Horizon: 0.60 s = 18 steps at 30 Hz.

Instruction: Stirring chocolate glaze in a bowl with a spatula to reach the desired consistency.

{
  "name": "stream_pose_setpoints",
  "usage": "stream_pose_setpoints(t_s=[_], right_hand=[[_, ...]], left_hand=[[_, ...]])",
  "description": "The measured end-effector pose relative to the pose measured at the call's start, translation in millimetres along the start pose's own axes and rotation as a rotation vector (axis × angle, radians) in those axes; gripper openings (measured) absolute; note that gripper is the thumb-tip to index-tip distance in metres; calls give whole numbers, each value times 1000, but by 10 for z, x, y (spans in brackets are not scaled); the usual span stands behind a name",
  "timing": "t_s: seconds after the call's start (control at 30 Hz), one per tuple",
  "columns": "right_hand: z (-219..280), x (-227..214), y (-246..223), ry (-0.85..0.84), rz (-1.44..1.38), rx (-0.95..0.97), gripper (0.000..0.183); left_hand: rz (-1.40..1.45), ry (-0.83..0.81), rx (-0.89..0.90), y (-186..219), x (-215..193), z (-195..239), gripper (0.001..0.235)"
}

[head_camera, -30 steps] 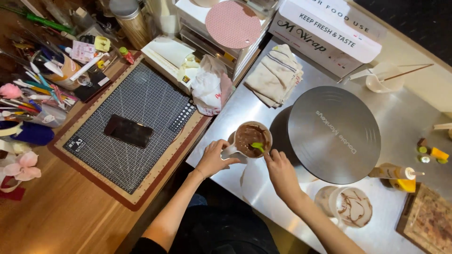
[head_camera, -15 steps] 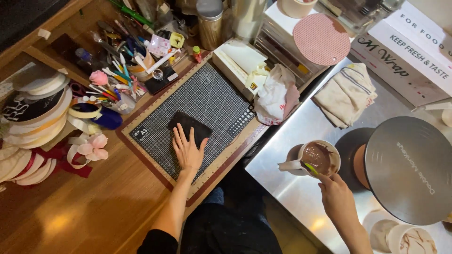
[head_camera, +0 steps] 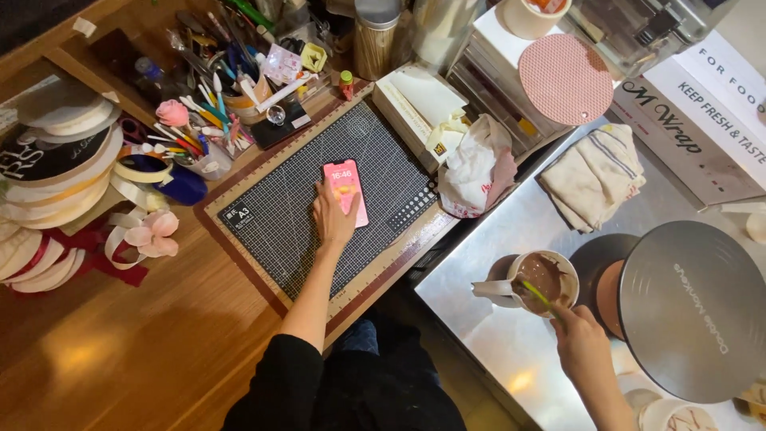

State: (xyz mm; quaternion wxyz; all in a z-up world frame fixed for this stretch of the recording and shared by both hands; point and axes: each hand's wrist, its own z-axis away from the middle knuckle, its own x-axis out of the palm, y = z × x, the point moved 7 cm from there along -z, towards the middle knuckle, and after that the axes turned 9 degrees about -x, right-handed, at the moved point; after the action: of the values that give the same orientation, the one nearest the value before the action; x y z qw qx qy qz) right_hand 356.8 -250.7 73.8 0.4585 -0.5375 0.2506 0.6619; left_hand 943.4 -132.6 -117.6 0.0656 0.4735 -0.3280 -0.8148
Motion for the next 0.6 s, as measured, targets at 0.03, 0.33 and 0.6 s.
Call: stream_pose_setpoints(t_s=[0.03,0.33,0.6], right_hand=[[51,-3,27,1,-1,7,47],[14,-98,-1,-29,0,13,44],[80,67,103,-156,51,-7,30]], left_hand=[[-2,-4,5,-13,27,58,107],[230,125,-77,-313,19,366,87],[-193,-200,-172,-321,-3,-330,139]])
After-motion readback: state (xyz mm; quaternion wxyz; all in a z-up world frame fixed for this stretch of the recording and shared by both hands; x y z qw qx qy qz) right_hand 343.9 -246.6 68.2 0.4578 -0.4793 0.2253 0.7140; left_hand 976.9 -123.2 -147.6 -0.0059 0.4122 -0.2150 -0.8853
